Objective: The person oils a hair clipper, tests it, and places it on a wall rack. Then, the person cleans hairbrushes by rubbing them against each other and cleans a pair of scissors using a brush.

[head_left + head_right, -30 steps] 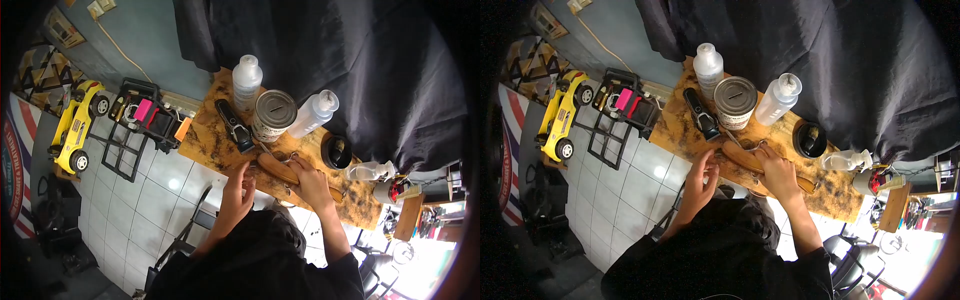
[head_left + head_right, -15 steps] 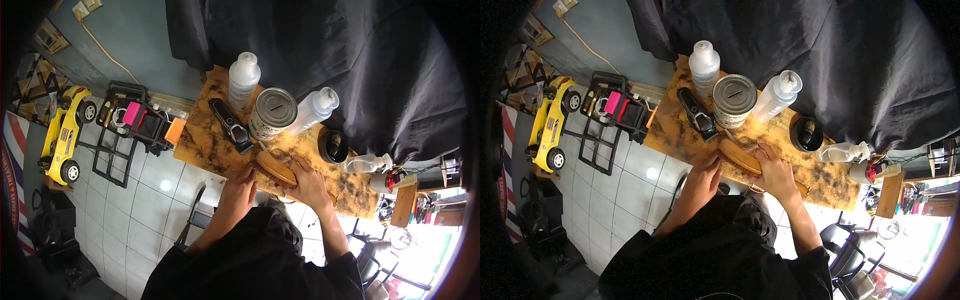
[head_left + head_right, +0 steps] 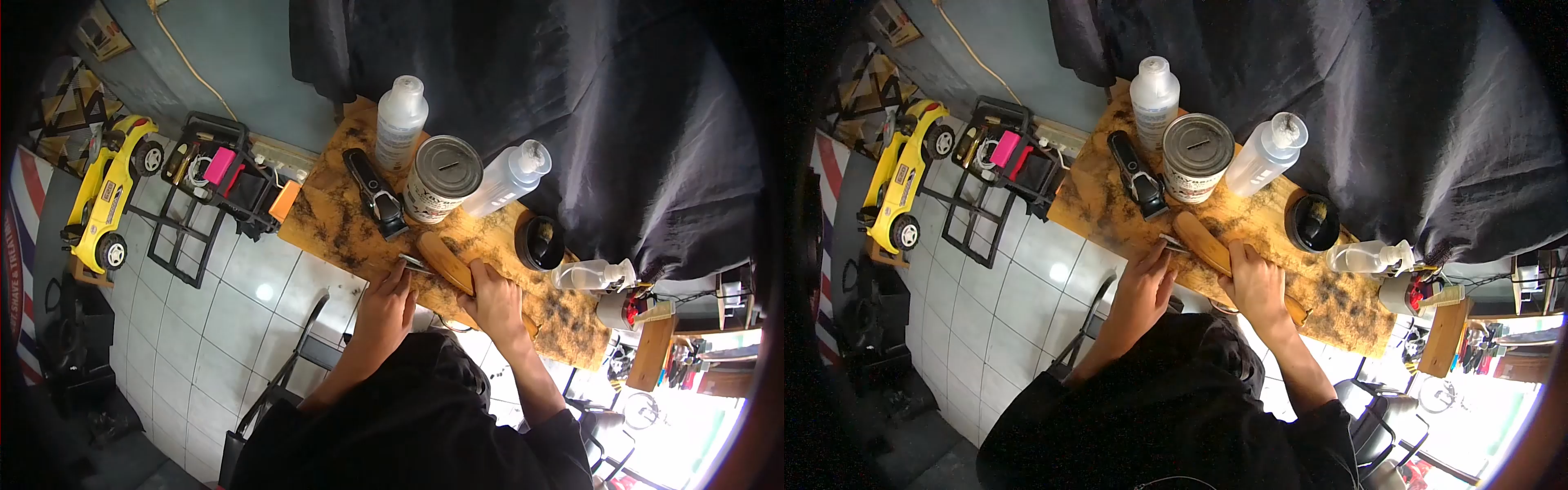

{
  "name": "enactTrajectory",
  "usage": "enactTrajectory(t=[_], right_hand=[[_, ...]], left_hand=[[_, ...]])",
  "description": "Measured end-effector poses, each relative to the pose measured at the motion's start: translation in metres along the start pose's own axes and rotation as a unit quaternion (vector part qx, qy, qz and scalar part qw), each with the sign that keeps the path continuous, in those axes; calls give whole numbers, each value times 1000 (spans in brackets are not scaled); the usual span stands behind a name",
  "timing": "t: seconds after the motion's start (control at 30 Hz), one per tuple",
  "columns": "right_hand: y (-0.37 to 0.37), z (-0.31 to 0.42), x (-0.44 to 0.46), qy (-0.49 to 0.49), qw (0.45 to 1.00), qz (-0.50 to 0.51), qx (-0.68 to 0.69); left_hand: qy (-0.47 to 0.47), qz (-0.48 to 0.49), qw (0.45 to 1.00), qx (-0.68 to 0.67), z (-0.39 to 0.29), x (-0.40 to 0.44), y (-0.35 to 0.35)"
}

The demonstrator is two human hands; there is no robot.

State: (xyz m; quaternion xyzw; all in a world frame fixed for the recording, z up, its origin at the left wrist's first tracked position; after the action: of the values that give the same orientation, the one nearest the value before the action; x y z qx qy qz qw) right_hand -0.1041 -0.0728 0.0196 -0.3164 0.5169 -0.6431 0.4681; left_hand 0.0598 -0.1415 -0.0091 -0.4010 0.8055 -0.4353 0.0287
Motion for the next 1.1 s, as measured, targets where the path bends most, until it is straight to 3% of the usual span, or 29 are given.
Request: enactTrajectory(t=[0.3, 0.47, 0.7, 0.8, 0.87, 0.9, 0.97, 1.03, 1.1], right_hand=[[-1, -5, 4, -29, 999, 26, 19], [-4, -2, 4, -61, 998, 9, 0], [-8, -4, 9, -63, 998, 18, 17], [-13, -10, 11, -54, 997, 38, 40], [-20, -14, 12, -63, 994, 16, 84], [-25, -16, 18, -67, 995, 5, 78], [-27, -21, 13, -54, 989, 21, 133], [-35, -22, 9, -42, 985, 10, 164], [-43, -24, 3, -19, 974, -11, 225]], left_hand=[[-38, -14, 999, -12, -3, -6, 1], [-62, -82, 993, -57, -6, -7, -9], [-67, -105, 991, -57, -1, -10, -14], [-83, -91, 989, -79, -2, -10, -13], [-163, -32, 969, -184, -2, -9, -8], [-153, -40, 970, -185, -1, -2, -6], [-215, 70, 919, -323, 4, -10, 20], [-181, 79, 901, -387, 2, -8, 42], [-179, 30, 756, -629, -20, -1, 53]])
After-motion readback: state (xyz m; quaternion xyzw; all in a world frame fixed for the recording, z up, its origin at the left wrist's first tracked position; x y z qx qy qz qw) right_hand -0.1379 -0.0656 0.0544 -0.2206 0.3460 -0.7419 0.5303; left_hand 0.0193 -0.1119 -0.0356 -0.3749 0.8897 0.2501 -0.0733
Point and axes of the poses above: each hand's wrist, its own x-axis towards the middle knuckle, its own y-axis out of the palm, z = x × y, the point moved 5 cm from there along x, towards the middle knuckle, and after that the axes turned 2 degrees about y, right-handed, at the moved point
